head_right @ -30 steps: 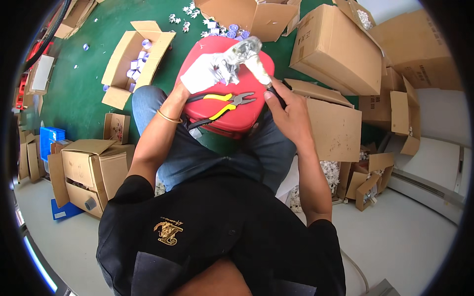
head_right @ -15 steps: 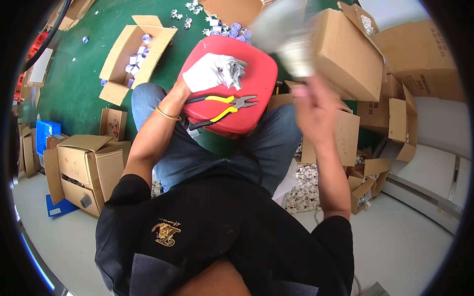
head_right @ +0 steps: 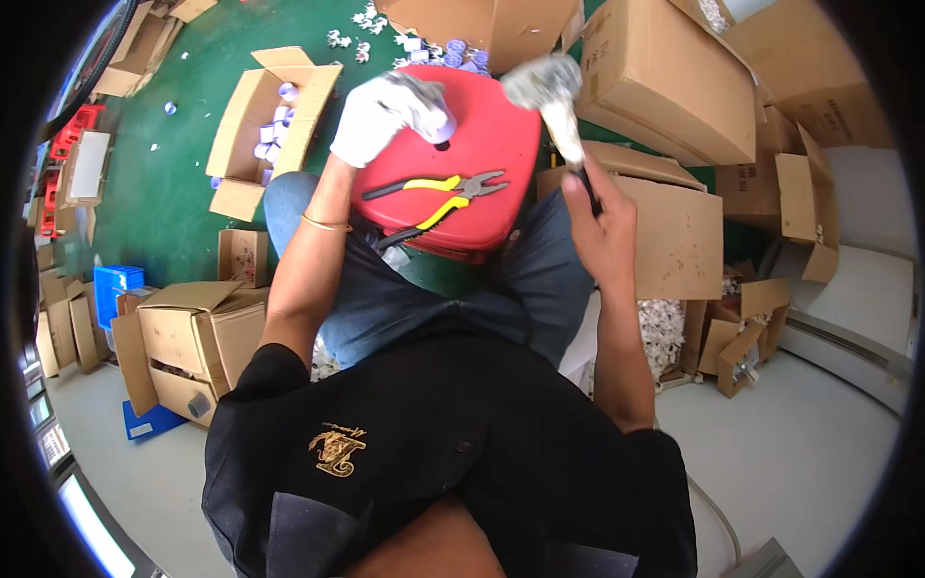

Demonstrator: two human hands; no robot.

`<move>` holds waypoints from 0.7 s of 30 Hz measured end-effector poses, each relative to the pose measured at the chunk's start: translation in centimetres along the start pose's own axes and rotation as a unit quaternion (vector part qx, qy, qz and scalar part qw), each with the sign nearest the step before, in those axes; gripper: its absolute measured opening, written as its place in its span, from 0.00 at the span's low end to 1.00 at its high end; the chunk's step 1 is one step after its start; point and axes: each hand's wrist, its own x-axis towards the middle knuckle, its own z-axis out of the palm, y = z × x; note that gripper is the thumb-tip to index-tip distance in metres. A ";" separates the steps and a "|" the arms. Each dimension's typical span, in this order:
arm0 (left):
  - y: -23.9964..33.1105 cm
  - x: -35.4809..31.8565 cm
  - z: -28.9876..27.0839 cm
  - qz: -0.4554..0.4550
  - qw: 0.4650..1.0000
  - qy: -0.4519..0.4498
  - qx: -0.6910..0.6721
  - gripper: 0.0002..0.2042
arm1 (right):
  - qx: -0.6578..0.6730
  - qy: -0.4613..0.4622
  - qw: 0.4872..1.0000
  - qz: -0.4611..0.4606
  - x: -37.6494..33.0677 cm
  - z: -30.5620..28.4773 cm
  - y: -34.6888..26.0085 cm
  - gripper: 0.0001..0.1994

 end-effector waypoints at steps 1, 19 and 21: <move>0.3 -0.2 -0.6 -0.028 0.992 0.085 -0.093 0.12 | 0.014 0.009 0.999 0.029 -1.3 0.2 1.6 0.20; 6.9 -0.9 -1.2 0.046 0.783 0.410 -0.465 0.04 | 0.174 0.060 0.964 0.190 -8.5 3.3 9.1 0.20; 6.9 -1.3 -1.3 0.053 0.780 0.407 -0.474 0.06 | 0.183 0.062 0.962 0.191 -8.4 3.3 8.8 0.20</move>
